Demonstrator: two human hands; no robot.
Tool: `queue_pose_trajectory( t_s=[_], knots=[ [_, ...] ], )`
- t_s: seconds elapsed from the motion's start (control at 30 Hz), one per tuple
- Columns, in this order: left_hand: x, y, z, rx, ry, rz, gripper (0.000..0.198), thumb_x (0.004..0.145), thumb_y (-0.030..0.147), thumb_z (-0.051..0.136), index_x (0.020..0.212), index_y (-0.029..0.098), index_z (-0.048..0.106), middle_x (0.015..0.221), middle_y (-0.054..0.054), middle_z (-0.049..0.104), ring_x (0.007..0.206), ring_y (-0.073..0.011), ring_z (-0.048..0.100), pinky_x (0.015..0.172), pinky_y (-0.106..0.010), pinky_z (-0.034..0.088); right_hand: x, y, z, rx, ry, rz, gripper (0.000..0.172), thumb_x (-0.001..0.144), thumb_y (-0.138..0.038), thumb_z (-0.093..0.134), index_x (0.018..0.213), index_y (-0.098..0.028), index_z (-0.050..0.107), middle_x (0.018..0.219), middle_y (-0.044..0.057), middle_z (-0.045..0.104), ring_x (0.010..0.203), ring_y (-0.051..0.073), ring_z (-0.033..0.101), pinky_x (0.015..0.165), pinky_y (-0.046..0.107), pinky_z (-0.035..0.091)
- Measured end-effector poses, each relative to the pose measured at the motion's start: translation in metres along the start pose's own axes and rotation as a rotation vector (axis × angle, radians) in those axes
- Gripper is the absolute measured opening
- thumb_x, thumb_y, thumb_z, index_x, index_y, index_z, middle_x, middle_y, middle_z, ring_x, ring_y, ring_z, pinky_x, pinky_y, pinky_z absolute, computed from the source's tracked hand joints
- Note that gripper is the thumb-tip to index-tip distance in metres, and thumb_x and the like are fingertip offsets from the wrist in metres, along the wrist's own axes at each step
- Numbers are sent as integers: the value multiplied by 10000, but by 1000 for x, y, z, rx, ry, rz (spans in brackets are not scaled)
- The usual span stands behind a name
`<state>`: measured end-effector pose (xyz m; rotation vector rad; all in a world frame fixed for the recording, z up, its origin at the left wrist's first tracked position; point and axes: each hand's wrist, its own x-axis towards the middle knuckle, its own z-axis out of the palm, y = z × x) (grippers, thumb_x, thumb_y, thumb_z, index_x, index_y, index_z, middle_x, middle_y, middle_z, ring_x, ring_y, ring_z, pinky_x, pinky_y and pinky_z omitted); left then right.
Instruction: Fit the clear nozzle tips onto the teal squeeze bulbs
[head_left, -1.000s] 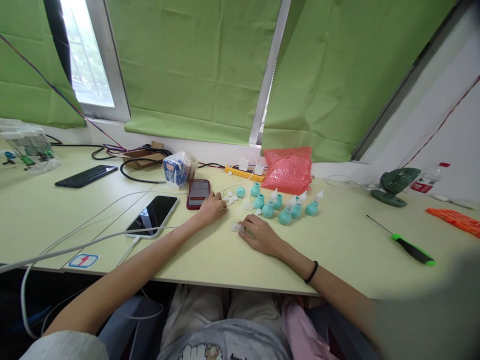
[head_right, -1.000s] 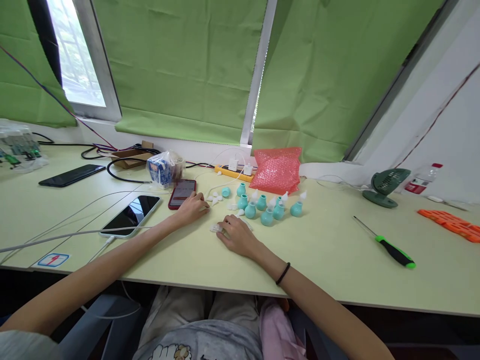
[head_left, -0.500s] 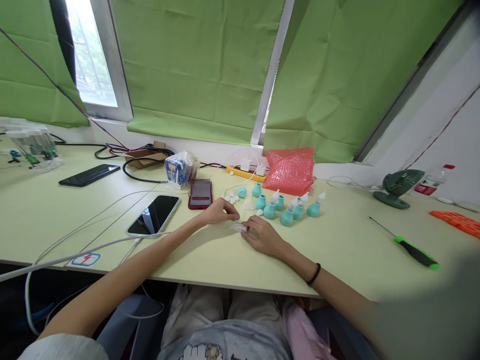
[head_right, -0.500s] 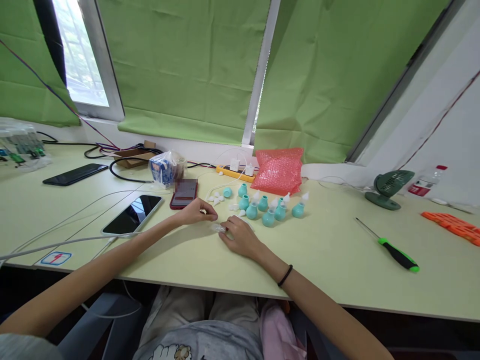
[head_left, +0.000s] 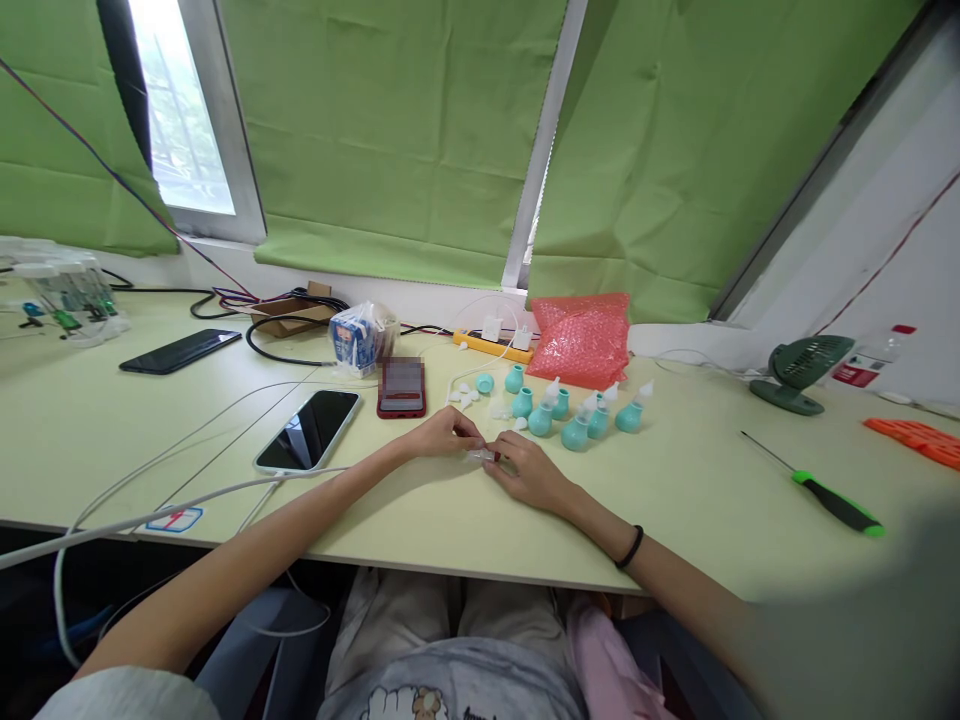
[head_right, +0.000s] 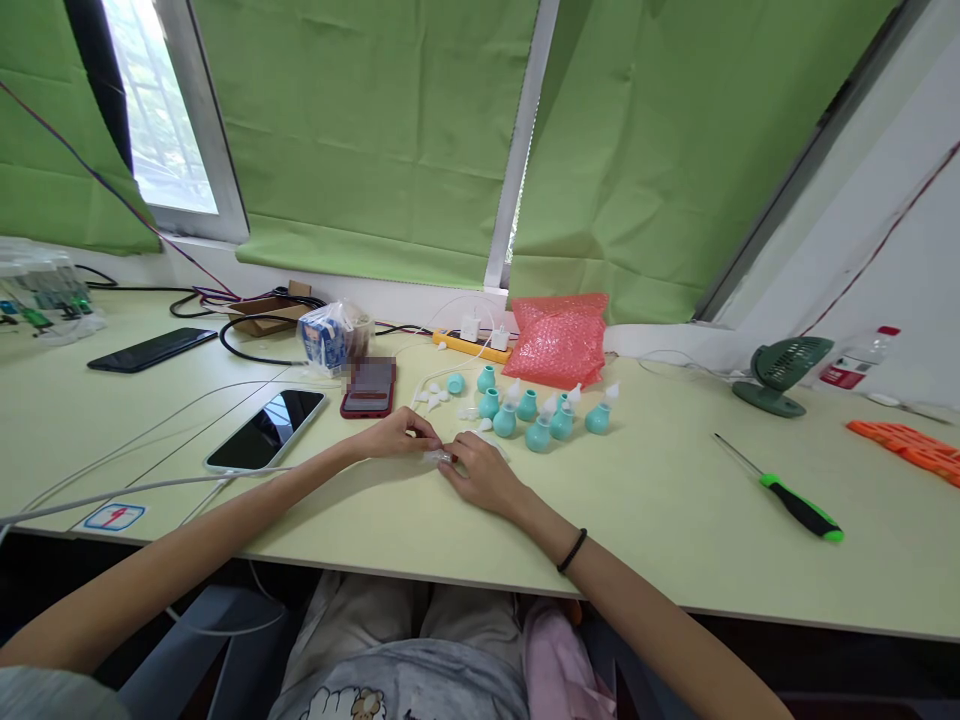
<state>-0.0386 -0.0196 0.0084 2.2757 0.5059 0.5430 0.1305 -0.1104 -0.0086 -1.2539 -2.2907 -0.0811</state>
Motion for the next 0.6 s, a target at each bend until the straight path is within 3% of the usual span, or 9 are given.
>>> queue_pose_trajectory(
  t_s=[0.17,0.37,0.6],
  knots=[
    [-1,3,1,-3,37,-21,212,691,271,551,730,99,670,653,-34,634,592,-110,519,531,-174,386,1,-1,-1,8,-8,5,99,778,-217,476,827,-158,538,750,42,522,740,162,491,675,286,411],
    [-4,7,6,-55,16,-73,259,707,315,529,718,85,647,475,1,544,382,-59,425,377,-153,334,1,0,0,11,-13,23,130,786,-232,471,853,-156,551,728,38,514,708,152,483,655,272,399],
    [-4,10,7,-106,28,-85,243,652,292,590,732,71,649,549,-26,576,454,-76,484,446,-166,407,0,1,2,14,-18,36,131,798,-215,448,828,-149,557,719,36,509,688,141,474,638,257,393]
  ],
)
